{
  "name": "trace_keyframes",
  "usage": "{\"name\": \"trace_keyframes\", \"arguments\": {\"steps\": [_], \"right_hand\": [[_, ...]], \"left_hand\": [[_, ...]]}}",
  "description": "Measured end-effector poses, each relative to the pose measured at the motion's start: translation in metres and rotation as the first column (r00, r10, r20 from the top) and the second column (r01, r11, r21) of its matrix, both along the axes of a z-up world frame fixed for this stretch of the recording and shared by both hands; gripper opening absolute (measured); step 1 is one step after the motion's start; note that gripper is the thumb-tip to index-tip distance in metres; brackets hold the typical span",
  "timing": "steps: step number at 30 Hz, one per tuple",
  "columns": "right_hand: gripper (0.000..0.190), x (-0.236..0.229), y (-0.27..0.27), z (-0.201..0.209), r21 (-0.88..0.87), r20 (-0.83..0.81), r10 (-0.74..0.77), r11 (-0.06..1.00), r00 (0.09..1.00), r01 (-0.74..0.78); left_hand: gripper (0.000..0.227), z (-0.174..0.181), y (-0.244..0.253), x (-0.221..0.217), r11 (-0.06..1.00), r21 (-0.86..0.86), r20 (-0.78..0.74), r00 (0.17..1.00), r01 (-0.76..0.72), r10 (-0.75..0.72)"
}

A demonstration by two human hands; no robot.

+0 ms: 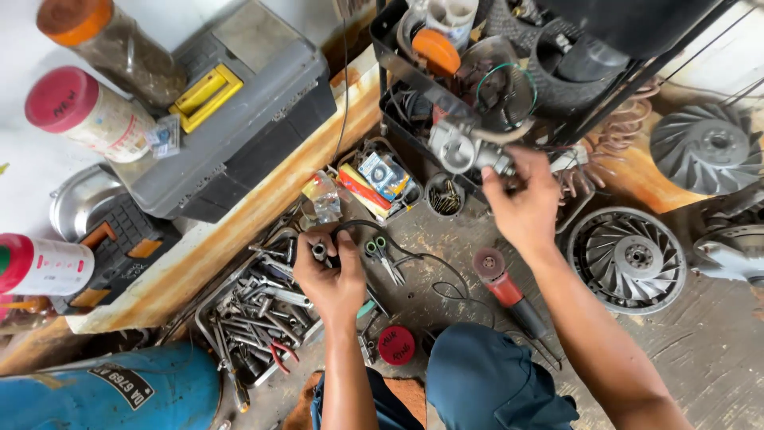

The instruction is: The person sits on the floor and handles small metal parts, including washers and a cylindrical tube, sorting them on a cloth. They then pick up a metal fan housing and a power tool before using a wrench and a pipe wrench to tighten a bolt on a metal component.

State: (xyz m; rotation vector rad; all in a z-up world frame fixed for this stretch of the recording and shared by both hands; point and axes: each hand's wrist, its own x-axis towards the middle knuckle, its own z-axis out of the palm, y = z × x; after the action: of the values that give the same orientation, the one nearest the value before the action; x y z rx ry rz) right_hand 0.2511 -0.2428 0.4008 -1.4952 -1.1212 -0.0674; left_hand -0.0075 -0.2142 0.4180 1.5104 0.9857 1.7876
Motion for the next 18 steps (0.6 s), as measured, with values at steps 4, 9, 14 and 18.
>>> {"name": "trace_keyframes", "arguments": {"steps": [4,9,14,18], "right_hand": [[0.032,0.04,0.032,0.03,0.017,0.021,-0.053,0.998,0.998,0.053],[0.031,0.085,0.087,0.034,0.014,0.061,-0.116,0.993,0.991,0.115],[0.035,0.104,0.122,0.034,-0.041,0.1,-0.173,0.983,0.98,0.178],[0.039,0.108,0.133,0.042,-0.11,0.177,-0.231,0.961,0.957,0.253]], "left_hand": [[0.032,-0.007,0.011,0.003,0.999,-0.015,0.015,0.999,0.029,-0.029],[0.032,0.009,0.02,0.014,1.0,-0.004,-0.029,0.999,0.031,-0.031],[0.015,0.026,0.017,0.017,0.995,-0.065,-0.122,0.989,0.073,-0.08],[0.004,0.018,0.015,0.013,0.98,-0.175,-0.179,0.975,0.1,-0.131]]}}
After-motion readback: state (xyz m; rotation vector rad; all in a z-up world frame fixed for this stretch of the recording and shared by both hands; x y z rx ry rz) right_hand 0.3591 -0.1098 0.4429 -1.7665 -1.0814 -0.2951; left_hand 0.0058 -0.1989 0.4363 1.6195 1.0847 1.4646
